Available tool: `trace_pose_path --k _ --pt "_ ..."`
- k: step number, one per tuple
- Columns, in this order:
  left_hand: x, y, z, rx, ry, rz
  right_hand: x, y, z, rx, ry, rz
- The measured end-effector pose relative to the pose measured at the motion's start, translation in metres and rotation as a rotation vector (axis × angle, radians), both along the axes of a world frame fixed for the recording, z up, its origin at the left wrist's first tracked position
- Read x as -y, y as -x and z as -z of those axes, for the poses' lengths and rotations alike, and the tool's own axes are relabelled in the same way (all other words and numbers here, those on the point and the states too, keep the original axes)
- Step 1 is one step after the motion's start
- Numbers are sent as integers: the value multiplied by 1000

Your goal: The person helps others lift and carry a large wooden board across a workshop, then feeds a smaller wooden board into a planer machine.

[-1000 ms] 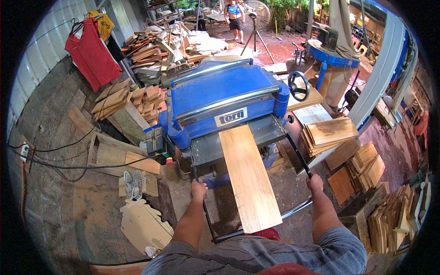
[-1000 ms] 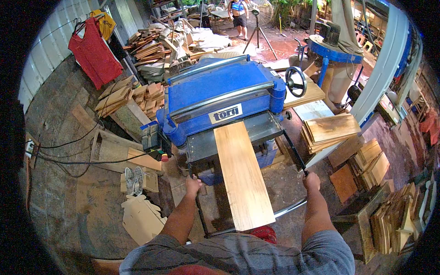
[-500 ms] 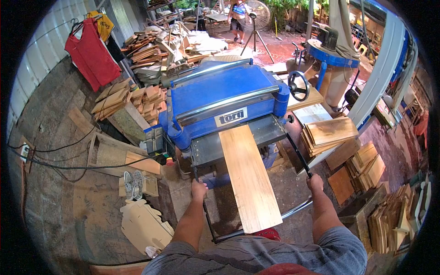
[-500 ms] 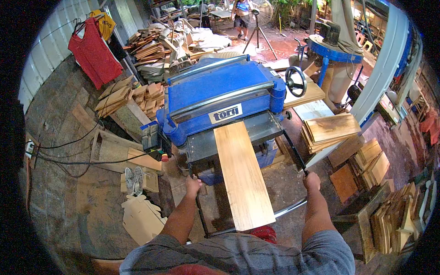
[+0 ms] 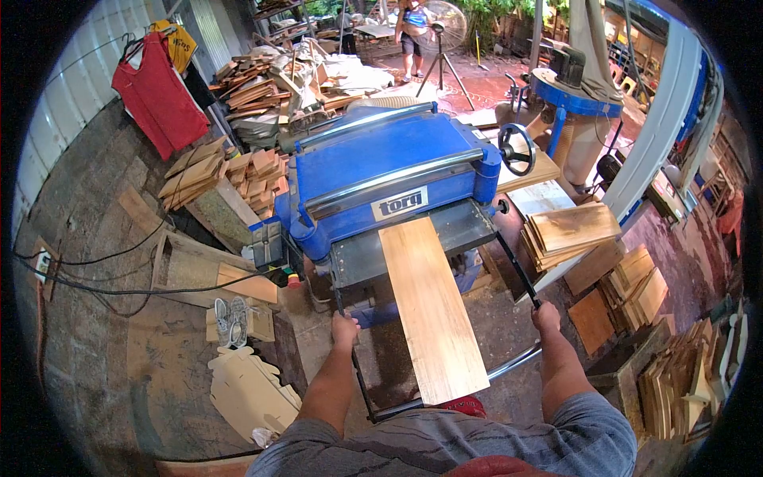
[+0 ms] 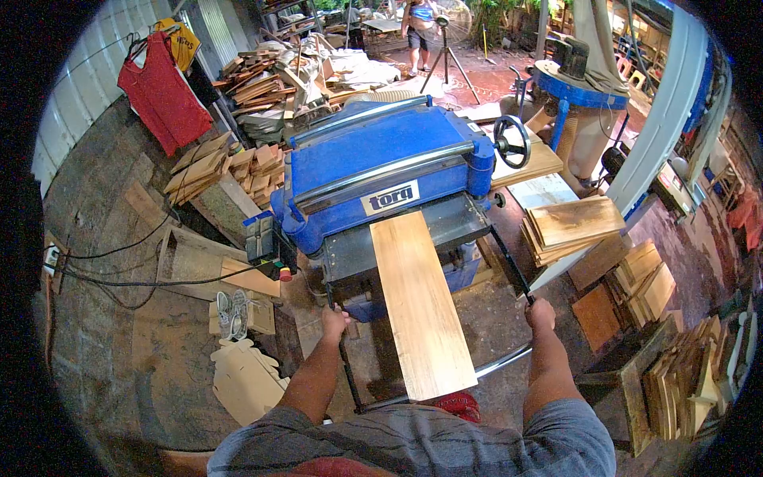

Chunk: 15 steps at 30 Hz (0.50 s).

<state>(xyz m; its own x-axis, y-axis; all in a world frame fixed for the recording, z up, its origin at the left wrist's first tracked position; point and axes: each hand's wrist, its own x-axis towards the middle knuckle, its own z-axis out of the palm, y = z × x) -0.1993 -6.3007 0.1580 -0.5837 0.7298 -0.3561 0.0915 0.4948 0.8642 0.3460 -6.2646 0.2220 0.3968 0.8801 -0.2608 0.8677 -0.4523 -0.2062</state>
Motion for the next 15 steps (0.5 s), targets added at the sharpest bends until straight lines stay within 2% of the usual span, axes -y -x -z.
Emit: trace_pose_path --k 15 --pt "1 4 10 -51 -42 -7 4 5 -10 9 -13 -1"
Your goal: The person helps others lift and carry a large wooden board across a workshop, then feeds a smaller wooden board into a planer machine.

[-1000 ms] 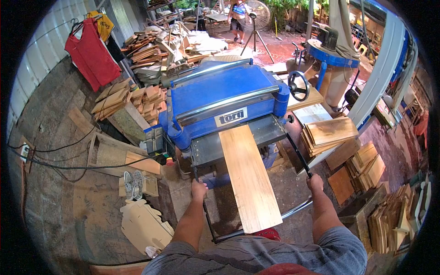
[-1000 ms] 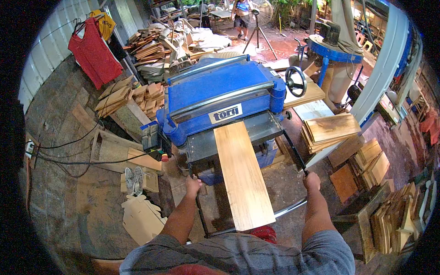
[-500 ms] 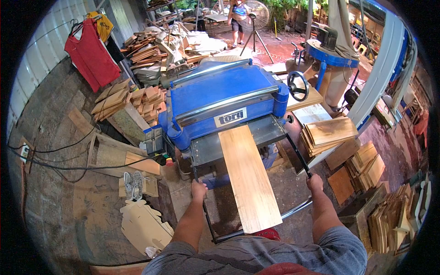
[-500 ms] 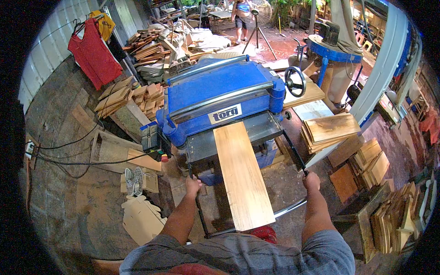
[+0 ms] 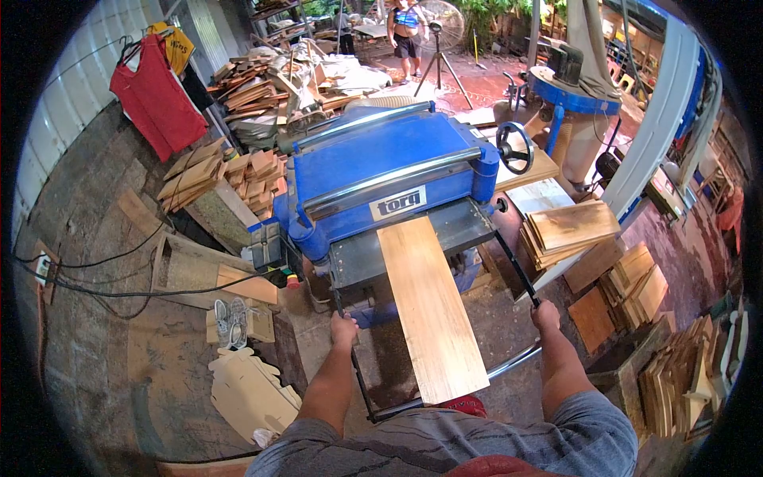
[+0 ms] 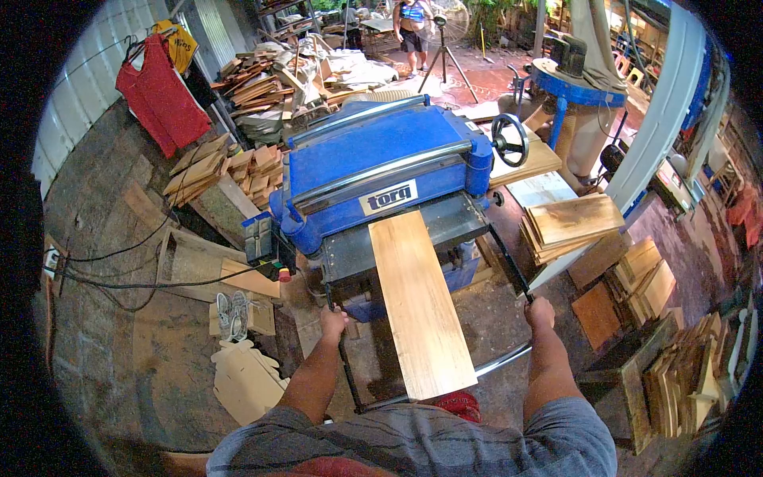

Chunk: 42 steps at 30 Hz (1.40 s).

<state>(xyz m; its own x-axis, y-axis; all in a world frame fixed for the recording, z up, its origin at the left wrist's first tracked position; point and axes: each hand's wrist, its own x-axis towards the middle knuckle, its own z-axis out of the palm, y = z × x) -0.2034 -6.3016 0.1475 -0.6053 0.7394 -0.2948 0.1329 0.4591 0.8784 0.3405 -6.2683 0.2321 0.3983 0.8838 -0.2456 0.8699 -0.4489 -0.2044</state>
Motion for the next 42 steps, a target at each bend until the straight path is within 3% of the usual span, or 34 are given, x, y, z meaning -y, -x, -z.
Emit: trace_pose_path --k 42 --pt "-1 -5 -8 54 19 -34 0 0 1 -22 -15 17"
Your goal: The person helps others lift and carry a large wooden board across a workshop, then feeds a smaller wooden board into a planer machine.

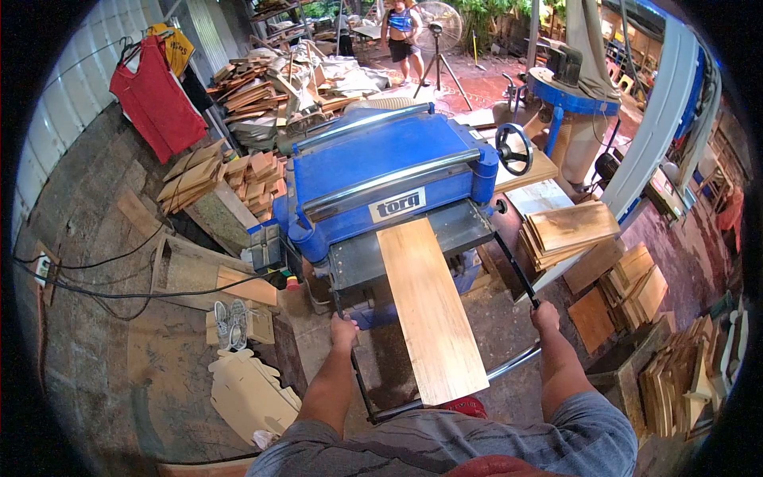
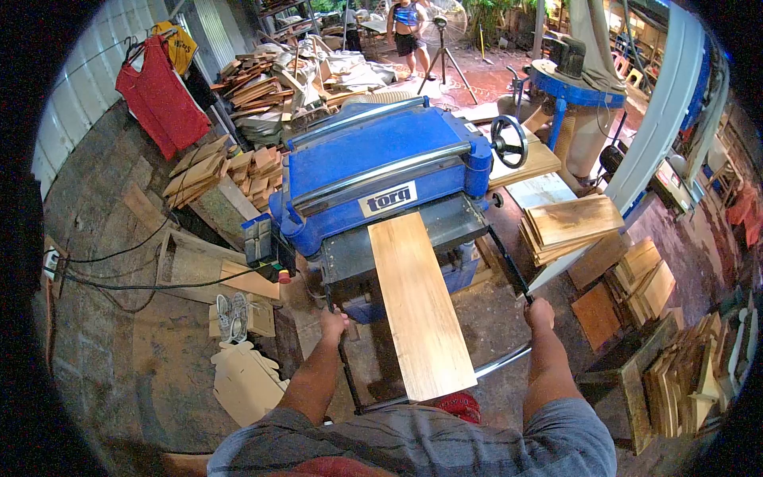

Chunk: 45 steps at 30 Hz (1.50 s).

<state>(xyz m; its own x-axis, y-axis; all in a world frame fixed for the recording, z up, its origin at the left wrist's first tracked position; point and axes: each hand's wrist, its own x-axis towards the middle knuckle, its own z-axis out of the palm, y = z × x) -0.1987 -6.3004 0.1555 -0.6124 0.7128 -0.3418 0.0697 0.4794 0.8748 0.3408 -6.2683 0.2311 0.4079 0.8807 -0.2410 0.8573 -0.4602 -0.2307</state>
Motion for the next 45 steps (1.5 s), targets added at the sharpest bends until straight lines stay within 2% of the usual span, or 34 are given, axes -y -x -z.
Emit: trace_pose_path --k 24,45 --pt "0 1 0 36 -32 6 0 4 -5 5 13 45" --pt "-2 6 15 66 -49 -3 -3 -7 15 15 0 14"
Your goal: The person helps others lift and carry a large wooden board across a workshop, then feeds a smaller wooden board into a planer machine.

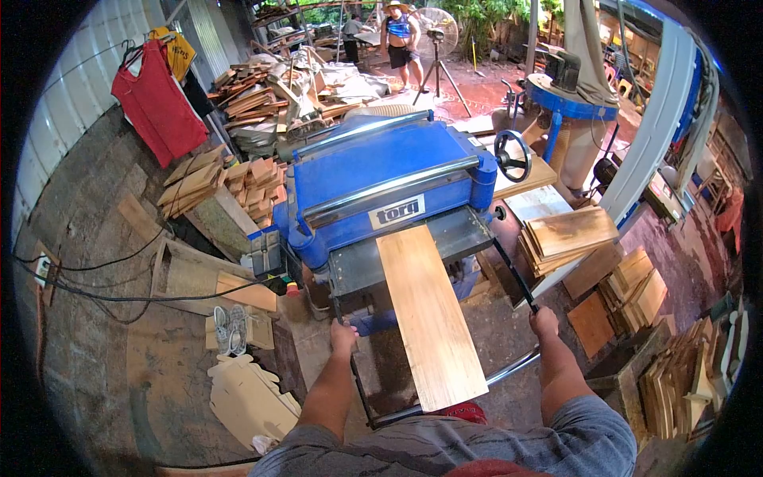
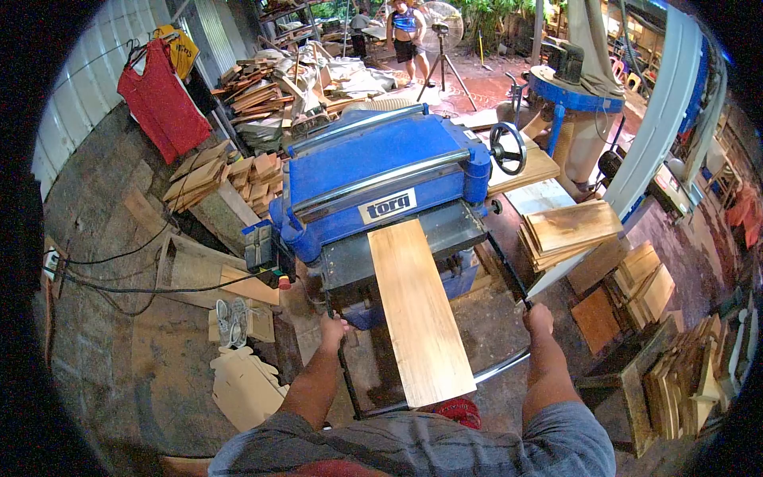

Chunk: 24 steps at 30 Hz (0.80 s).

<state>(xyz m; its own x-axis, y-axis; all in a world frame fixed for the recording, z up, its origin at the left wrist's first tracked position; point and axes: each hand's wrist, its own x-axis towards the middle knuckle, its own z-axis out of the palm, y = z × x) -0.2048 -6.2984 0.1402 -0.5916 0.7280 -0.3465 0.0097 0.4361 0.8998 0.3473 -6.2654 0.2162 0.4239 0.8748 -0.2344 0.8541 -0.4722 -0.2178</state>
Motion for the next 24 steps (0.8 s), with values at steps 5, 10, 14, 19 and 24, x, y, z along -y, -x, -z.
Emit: trace_pose_path --k 5,10,14,19,24 --pt "1 -1 -7 -37 19 25 1 4 -9 7 16 4" --pt "2 -3 -14 -51 48 32 1 7 -14 19 36 20" --pt "1 -2 -8 -52 24 12 0 6 -11 8 41 19" --pt "-2 10 14 -120 21 62 1 6 -12 10 42 14" --pt "8 -17 -48 -661 66 53 2 2 -2 -6 -33 -14"
